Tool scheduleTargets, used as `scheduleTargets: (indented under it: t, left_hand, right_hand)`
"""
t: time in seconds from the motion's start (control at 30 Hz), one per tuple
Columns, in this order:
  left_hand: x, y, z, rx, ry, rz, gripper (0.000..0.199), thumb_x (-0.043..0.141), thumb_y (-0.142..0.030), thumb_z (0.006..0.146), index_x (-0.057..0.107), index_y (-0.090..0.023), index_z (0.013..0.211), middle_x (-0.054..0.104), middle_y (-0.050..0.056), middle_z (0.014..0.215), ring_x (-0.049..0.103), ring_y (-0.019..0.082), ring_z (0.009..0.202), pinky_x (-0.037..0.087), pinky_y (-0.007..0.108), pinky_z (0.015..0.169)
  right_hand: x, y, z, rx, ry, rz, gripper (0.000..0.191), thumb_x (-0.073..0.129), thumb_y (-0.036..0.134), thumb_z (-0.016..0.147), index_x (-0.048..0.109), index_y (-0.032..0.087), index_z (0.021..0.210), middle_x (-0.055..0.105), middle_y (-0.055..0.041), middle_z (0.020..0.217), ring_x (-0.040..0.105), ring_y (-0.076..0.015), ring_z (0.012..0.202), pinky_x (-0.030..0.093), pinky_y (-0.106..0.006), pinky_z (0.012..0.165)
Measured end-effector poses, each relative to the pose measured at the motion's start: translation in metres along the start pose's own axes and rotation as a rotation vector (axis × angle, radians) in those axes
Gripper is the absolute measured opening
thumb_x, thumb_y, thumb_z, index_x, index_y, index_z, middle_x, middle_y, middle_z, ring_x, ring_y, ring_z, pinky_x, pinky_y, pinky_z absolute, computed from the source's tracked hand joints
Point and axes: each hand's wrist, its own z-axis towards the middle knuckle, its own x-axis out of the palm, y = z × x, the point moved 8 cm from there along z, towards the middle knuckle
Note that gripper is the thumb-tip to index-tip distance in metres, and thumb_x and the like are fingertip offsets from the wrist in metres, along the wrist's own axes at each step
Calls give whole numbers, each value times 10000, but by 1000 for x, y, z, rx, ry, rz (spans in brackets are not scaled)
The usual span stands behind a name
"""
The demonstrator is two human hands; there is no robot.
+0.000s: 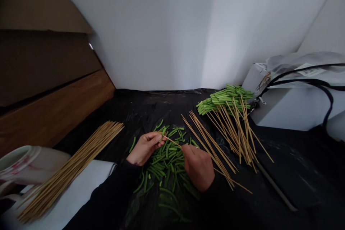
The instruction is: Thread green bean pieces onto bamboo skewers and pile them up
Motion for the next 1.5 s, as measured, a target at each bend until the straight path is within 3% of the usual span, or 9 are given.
scheduleTargets:
  t: [0.3,0.53,0.77,0.97,1.13,1.3,1.5]
  left_hand:
    - [4,-2,-2,2,6,20,236,799,-309,649,750,-127,791,715,65,787,583,86,632,457,225,664]
    - [7,-2,-4,3,13,62,246,788,-332,661,745,-126,787,720,75,818,597,100,661,463,234,690]
    - [8,0,-5,-12,27,68,239,780,-331,673,745,-127,794,726,68,807,609,97,672,460,217,686]
    - [11,1,-6,-24,37,90,248,767,-335,690,747,-125,821,733,79,835,628,110,699,465,222,699]
    - [13,2,-6,-25,52,115,224,749,-339,710,744,-128,783,726,62,800,627,116,713,465,225,705]
    - [13,3,-7,-41,56,126,235,748,-344,707,744,-121,779,722,63,802,622,118,704,462,221,690]
    - [16,4,-9,-73,70,116,256,761,-358,691,743,-116,776,716,65,777,627,122,712,458,215,679]
  right_hand:
    - [6,4,0,-19,52,-15,243,380,168,943,515,193,742,544,24,621,517,-104,562,267,-272,567]
    - [-6,5,2,-11,-49,-28,235,406,149,923,522,195,724,544,10,633,512,-121,606,261,-277,589]
    - [3,8,1,-37,14,-42,246,378,157,937,486,199,720,525,25,606,497,-107,542,255,-278,560]
    - [-2,7,2,-23,-19,-34,231,386,154,929,505,196,735,543,6,650,518,-125,611,267,-278,594]
    - [5,8,2,-22,81,6,233,377,159,939,463,200,726,525,30,615,523,-104,565,261,-274,566]
    - [4,8,3,-21,75,-41,233,375,169,937,459,202,723,523,21,618,520,-114,561,251,-286,567]
    - [7,7,4,33,163,66,252,332,176,953,444,203,729,531,26,625,536,-103,586,258,-269,571]
